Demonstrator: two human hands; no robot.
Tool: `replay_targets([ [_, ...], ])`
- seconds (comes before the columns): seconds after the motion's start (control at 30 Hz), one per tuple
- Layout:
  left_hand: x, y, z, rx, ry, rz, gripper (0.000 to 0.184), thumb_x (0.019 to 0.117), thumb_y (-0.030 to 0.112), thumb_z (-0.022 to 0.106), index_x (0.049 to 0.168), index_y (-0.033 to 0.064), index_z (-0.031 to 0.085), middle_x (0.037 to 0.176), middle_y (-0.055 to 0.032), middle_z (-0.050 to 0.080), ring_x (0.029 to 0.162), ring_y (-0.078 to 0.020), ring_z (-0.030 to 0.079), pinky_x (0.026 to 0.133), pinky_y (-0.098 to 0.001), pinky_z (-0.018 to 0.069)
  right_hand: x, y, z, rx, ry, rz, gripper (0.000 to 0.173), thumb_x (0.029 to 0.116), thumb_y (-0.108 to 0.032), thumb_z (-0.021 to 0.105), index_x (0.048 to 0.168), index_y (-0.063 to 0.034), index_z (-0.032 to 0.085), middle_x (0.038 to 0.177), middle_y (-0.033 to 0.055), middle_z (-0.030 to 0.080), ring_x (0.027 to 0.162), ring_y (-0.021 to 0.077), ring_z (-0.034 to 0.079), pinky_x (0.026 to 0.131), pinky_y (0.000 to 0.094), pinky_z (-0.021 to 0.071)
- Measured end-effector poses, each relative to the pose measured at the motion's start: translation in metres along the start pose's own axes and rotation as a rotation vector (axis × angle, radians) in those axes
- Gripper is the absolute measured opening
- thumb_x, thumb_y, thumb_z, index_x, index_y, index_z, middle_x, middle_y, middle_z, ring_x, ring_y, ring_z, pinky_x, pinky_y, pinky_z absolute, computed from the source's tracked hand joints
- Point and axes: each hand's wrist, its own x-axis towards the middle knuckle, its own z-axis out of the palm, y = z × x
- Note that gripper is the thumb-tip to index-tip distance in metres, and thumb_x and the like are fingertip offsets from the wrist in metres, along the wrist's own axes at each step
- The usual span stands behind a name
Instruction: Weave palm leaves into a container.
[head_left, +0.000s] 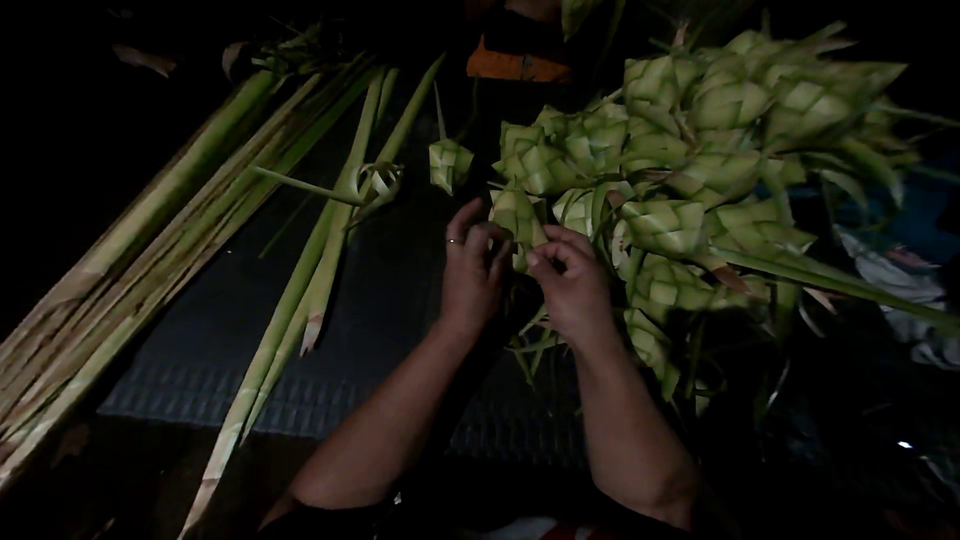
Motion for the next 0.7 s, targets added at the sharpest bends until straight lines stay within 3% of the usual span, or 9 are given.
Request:
replay_targets([
  [0.07,-0.002,0.003,-0.001,0.075,-0.045,0.059,0.011,0.0901,-0.004,0.066,0.101,-0.0027,0.067,0.15,-0.0297,0.041,0.135,-0.0358,0.05,0.105,-0.0423,0.0498,0.0,0.0,0.002,-0.031,0.048,-0.005,0.012,0.1008,-0.017,0.064,0.1,-0.006,0.069,0.146,0.0089,0.049,0.117,0.018,0.058,0.091,0.0368,0.0525],
  [0.1,-0.003,0.006,-0.001,0.112,-0.082,0.038,0.012,0.091,-0.002,0.067,0.103,-0.0015,0.069,0.152,-0.0287,0.04,0.136,-0.0356,0.05,0.106,-0.0427,0.0501,0.0,0.001,0.004,-0.058,0.075,-0.021,0.012,0.1008,-0.017,0.064,0.1,-0.0058,0.069,0.147,0.0094,0.049,0.116,0.0188,0.058,0.091,0.0378,0.053],
  [0.17,-0.004,0.012,-0.002,0.159,-0.137,-0.065,0.018,0.1,0.013,0.062,0.109,0.0003,0.072,0.156,-0.0225,0.041,0.137,-0.0285,0.051,0.108,-0.0399,0.0478,0.0,0.004,0.007,-0.119,0.117,-0.076,0.013,0.1007,-0.016,0.064,0.1,-0.004,0.069,0.148,0.0123,0.047,0.117,0.0224,0.059,0.092,0.0408,0.0536],
  [0.27,-0.004,0.016,-0.002,0.146,-0.137,-0.183,0.026,0.1016,0.023,0.062,0.106,-0.0004,0.073,0.15,-0.0176,0.05,0.131,-0.0231,0.056,0.107,-0.0379,0.0471,-0.002,0.007,0.016,-0.207,0.16,-0.181,0.012,0.0994,-0.013,0.064,0.098,-0.0025,0.069,0.148,0.0151,0.046,0.121,0.026,0.057,0.095,0.0427,0.0529],
  [0.37,-0.001,0.015,-0.002,0.071,-0.108,-0.291,0.022,0.0999,0.021,0.064,0.099,0.0007,0.073,0.14,-0.014,0.06,0.123,-0.0182,0.061,0.102,-0.0346,0.0502,-0.003,0.01,0.021,-0.253,0.174,-0.261,0.011,0.0979,-0.012,0.066,0.096,-0.0028,0.071,0.147,0.0157,0.047,0.126,0.0285,0.055,0.099,0.0446,0.0513],
  [0.53,0.004,0.018,-0.007,0.06,-0.113,-0.422,0.018,0.0994,0.016,0.063,0.092,0.0017,0.072,0.137,-0.0109,0.061,0.113,-0.0126,0.064,0.094,-0.0298,0.0524,-0.004,0.01,0.025,-0.326,0.152,-0.326,0.009,0.0958,-0.01,0.067,0.095,-0.0031,0.074,0.149,0.018,0.047,0.131,0.036,0.051,0.105,0.0521,0.0464],
  [0.7,0.006,0.017,-0.006,-0.063,-0.063,-0.547,0.014,0.0951,0.01,0.065,0.083,0.0036,0.069,0.135,-0.0071,0.063,0.115,-0.0118,0.062,0.094,-0.0325,0.0525,-0.004,0.01,0.026,-0.346,0.138,-0.313,0.012,0.0979,-0.012,0.067,0.098,-0.0023,0.073,0.15,0.0173,0.046,0.13,0.034,0.052,0.105,0.0512,0.0463],
])
